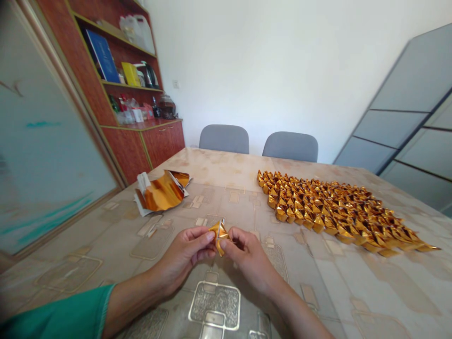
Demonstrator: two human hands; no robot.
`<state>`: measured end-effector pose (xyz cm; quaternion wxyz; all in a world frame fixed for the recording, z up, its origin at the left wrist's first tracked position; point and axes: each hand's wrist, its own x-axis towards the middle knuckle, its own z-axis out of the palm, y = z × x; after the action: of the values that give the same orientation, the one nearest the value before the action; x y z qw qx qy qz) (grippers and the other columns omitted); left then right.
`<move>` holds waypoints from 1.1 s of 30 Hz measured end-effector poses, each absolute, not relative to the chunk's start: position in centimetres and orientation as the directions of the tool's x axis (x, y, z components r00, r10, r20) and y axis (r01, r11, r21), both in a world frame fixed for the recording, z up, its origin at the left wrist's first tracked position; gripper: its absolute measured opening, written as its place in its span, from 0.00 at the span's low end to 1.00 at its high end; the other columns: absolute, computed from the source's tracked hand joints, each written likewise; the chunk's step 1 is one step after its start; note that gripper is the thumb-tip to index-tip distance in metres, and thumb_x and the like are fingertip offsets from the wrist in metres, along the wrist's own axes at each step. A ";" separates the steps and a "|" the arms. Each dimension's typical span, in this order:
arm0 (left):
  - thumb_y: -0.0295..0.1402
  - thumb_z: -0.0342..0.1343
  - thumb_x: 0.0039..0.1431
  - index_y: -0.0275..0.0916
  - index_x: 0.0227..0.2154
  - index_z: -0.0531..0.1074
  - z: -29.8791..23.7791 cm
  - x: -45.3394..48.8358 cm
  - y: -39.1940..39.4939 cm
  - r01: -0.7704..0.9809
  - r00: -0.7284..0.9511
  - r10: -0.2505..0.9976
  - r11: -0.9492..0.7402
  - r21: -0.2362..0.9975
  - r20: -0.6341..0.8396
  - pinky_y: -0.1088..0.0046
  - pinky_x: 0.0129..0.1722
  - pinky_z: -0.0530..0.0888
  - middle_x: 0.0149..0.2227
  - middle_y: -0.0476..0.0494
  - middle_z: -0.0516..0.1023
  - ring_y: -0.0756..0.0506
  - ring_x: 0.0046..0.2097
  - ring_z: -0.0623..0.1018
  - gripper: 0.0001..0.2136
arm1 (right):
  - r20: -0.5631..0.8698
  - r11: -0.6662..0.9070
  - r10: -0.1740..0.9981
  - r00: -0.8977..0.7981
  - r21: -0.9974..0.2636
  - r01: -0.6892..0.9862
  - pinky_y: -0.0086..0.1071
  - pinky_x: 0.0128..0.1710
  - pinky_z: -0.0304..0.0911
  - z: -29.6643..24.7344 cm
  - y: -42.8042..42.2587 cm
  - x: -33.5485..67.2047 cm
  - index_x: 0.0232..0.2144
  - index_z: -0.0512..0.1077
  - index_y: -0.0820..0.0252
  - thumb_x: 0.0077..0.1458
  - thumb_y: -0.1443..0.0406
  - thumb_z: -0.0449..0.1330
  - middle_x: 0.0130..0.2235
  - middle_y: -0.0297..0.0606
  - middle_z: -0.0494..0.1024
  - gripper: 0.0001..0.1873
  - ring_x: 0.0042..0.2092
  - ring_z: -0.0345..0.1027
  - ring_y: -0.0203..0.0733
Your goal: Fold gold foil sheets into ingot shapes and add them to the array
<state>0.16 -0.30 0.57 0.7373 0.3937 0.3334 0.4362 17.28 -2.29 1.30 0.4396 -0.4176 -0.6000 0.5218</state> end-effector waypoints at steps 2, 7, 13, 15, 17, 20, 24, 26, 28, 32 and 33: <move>0.36 0.70 0.45 0.34 0.28 0.78 0.5 0.2 -0.3 -0.357 0.374 0.916 0.286 0.889 -0.145 0.79 0.31 0.70 0.27 0.47 0.78 0.53 0.29 0.74 0.11 | 0.117 0.127 0.964 -0.240 -0.992 0.026 0.29 0.26 0.50 0.8 -2.3 17.0 0.23 0.67 0.59 0.56 0.50 0.61 0.24 0.31 0.67 0.21 0.27 0.56 0.35; 0.34 0.69 0.45 0.33 0.27 0.77 0.4 0.1 -0.1 -0.321 0.384 0.912 0.280 0.905 -0.146 0.79 0.30 0.68 0.26 0.47 0.77 0.53 0.27 0.73 0.10 | 0.090 0.105 0.956 -0.279 -0.994 0.039 0.29 0.27 0.50 0.1 -2.3 17.2 0.24 0.67 0.60 0.58 0.51 0.61 0.24 0.31 0.68 0.20 0.27 0.56 0.35; 0.36 0.69 0.46 0.33 0.28 0.75 0.6 0.1 0.1 -0.322 0.405 0.906 0.266 0.909 -0.121 0.78 0.30 0.69 0.26 0.48 0.76 0.53 0.28 0.73 0.12 | 0.069 0.079 0.965 -0.253 -0.996 0.028 0.30 0.27 0.52 1.3 -2.3 17.2 0.27 0.68 0.59 0.55 0.48 0.62 0.25 0.31 0.68 0.20 0.27 0.58 0.36; 0.36 0.69 0.47 0.33 0.30 0.75 0.5 0.1 0.0 -0.316 0.400 0.910 0.250 0.915 -0.110 0.78 0.30 0.69 0.27 0.47 0.76 0.53 0.28 0.73 0.12 | 0.085 0.088 0.971 -0.225 -0.996 0.006 0.30 0.27 0.52 1.4 -2.3 16.9 0.27 0.67 0.58 0.53 0.50 0.64 0.25 0.31 0.68 0.19 0.27 0.58 0.36; 0.37 0.68 0.49 0.35 0.35 0.75 0.6 0.0 0.0 -0.352 0.386 0.916 0.255 0.901 -0.109 0.76 0.32 0.71 0.31 0.46 0.78 0.51 0.31 0.74 0.14 | 0.110 0.109 0.976 -0.190 -0.994 -0.013 0.30 0.27 0.52 1.4 -2.3 16.7 0.25 0.66 0.58 0.52 0.50 0.64 0.25 0.30 0.67 0.20 0.27 0.57 0.35; 0.39 0.66 0.51 0.37 0.36 0.73 0.7 -0.1 -0.1 -0.405 0.319 0.943 0.224 0.887 -0.093 0.74 0.34 0.72 0.32 0.47 0.78 0.50 0.34 0.75 0.14 | 0.134 0.131 0.983 -0.127 -0.991 -0.031 0.29 0.27 0.51 1.3 -2.4 16.4 0.24 0.64 0.58 0.53 0.50 0.64 0.24 0.28 0.64 0.20 0.27 0.55 0.35; 0.38 0.67 0.51 0.36 0.30 0.73 1.0 -0.1 -0.2 -0.369 0.276 0.960 0.139 0.919 -0.034 0.77 0.32 0.69 0.27 0.49 0.75 0.52 0.30 0.72 0.11 | 0.160 0.157 0.985 -0.071 -0.987 -0.039 0.28 0.28 0.53 1.6 -2.7 15.9 0.25 0.64 0.58 0.54 0.51 0.63 0.25 0.28 0.64 0.19 0.28 0.56 0.35; 0.37 0.66 0.51 0.35 0.29 0.73 1.1 0.0 -0.3 -0.358 0.275 0.961 0.117 0.926 -0.015 0.77 0.31 0.68 0.26 0.50 0.74 0.52 0.28 0.71 0.11 | 0.184 0.183 0.981 -0.059 -0.983 -0.028 0.29 0.29 0.54 1.8 -2.9 15.7 0.25 0.65 0.57 0.55 0.52 0.63 0.25 0.28 0.64 0.18 0.28 0.56 0.36; 0.37 0.66 0.51 0.35 0.28 0.74 1.2 0.0 -0.4 -0.354 0.275 0.961 0.110 0.929 -0.009 0.77 0.31 0.67 0.25 0.50 0.74 0.52 0.28 0.70 0.11 | 0.205 0.205 0.977 -0.060 -0.979 0.000 0.29 0.29 0.54 1.8 -3.0 15.6 0.26 0.66 0.57 0.57 0.53 0.62 0.25 0.29 0.65 0.16 0.29 0.57 0.36; 0.38 0.68 0.48 0.34 0.28 0.75 1.2 0.2 -0.4 -0.354 0.274 0.961 0.140 0.925 -0.041 0.76 0.30 0.67 0.24 0.50 0.74 0.52 0.27 0.70 0.12 | 0.245 0.250 0.967 -0.066 -0.963 0.101 0.30 0.30 0.55 1.2 -2.9 15.6 0.27 0.67 0.57 0.60 0.55 0.60 0.26 0.30 0.67 0.14 0.29 0.58 0.37; 0.38 0.69 0.47 0.34 0.28 0.75 1.1 0.2 -0.3 -0.354 0.274 0.960 0.158 0.922 -0.059 0.76 0.29 0.66 0.24 0.50 0.74 0.52 0.26 0.70 0.13 | 0.253 0.259 0.965 -0.062 -0.958 0.126 0.30 0.30 0.54 1.0 -2.9 15.7 0.27 0.67 0.57 0.60 0.55 0.60 0.26 0.30 0.66 0.14 0.29 0.58 0.37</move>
<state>0.19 -0.30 1.12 0.6737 0.4279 0.3538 0.4877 15.65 -2.87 0.99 0.5148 -0.4518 -0.6038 0.4079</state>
